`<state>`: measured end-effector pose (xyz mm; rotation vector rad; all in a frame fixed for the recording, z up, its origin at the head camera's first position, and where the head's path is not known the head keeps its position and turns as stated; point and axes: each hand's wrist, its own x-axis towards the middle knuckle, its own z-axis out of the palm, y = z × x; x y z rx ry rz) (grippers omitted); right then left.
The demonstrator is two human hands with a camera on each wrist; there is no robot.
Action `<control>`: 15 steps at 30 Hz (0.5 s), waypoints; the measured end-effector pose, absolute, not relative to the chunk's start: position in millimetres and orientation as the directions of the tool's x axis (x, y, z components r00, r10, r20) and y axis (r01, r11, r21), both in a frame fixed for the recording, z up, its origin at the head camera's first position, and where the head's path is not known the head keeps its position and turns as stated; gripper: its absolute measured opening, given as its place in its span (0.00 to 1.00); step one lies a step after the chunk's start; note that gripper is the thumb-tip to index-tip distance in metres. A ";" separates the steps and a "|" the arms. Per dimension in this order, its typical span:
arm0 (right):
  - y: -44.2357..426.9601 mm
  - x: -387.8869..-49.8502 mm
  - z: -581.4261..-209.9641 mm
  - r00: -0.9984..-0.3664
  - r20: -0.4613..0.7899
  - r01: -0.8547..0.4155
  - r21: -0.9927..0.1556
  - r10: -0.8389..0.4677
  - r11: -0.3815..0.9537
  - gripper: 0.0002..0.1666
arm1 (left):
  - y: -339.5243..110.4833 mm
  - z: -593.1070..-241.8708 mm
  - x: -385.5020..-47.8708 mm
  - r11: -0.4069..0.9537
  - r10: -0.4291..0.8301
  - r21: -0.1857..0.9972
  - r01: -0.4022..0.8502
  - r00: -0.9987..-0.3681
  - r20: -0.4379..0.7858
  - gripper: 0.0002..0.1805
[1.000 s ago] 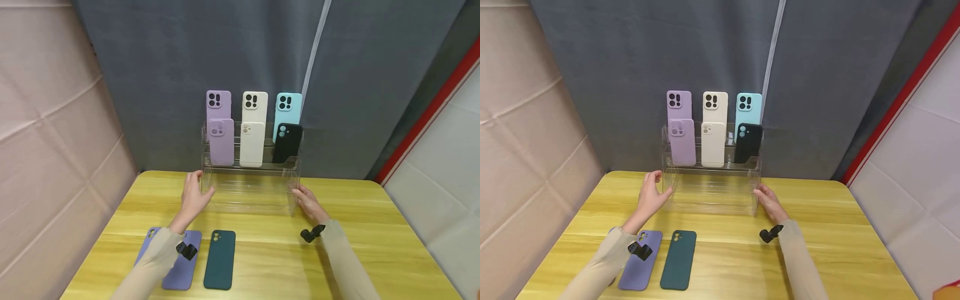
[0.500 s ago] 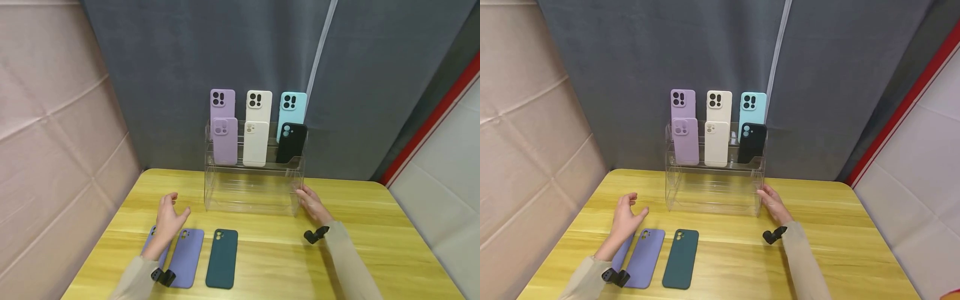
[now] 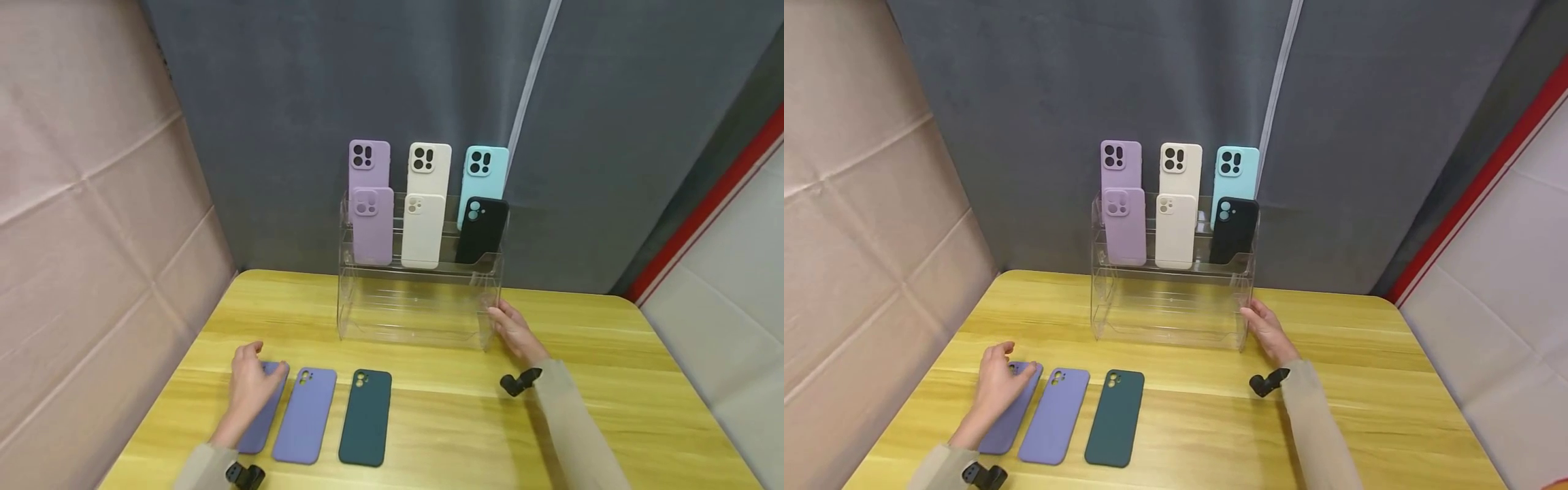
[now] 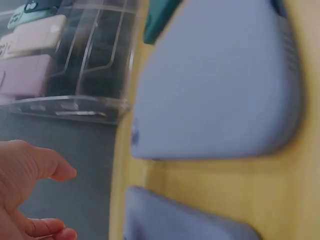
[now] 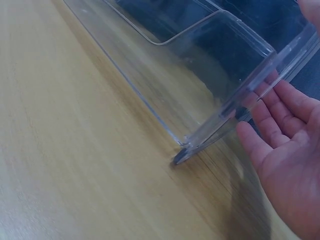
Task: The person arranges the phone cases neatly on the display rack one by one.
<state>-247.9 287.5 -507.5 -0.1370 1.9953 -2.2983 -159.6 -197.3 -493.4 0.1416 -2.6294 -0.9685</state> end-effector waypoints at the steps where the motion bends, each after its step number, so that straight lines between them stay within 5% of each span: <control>1: 287.5 -247.8 -507.4 -0.991 0.002 0.015 -0.991 -0.130 -0.135 0.17 | -199.5 -495.1 -158.6 0.767 -0.205 0.641 0.011 -0.943 0.262 0.33; 15: 289.8 -249.8 -513.9 -0.988 0.036 -0.018 -0.993 -0.151 -0.114 0.17 | -215.7 -518.2 -151.0 0.872 -0.230 0.464 -0.157 -0.968 0.104 0.44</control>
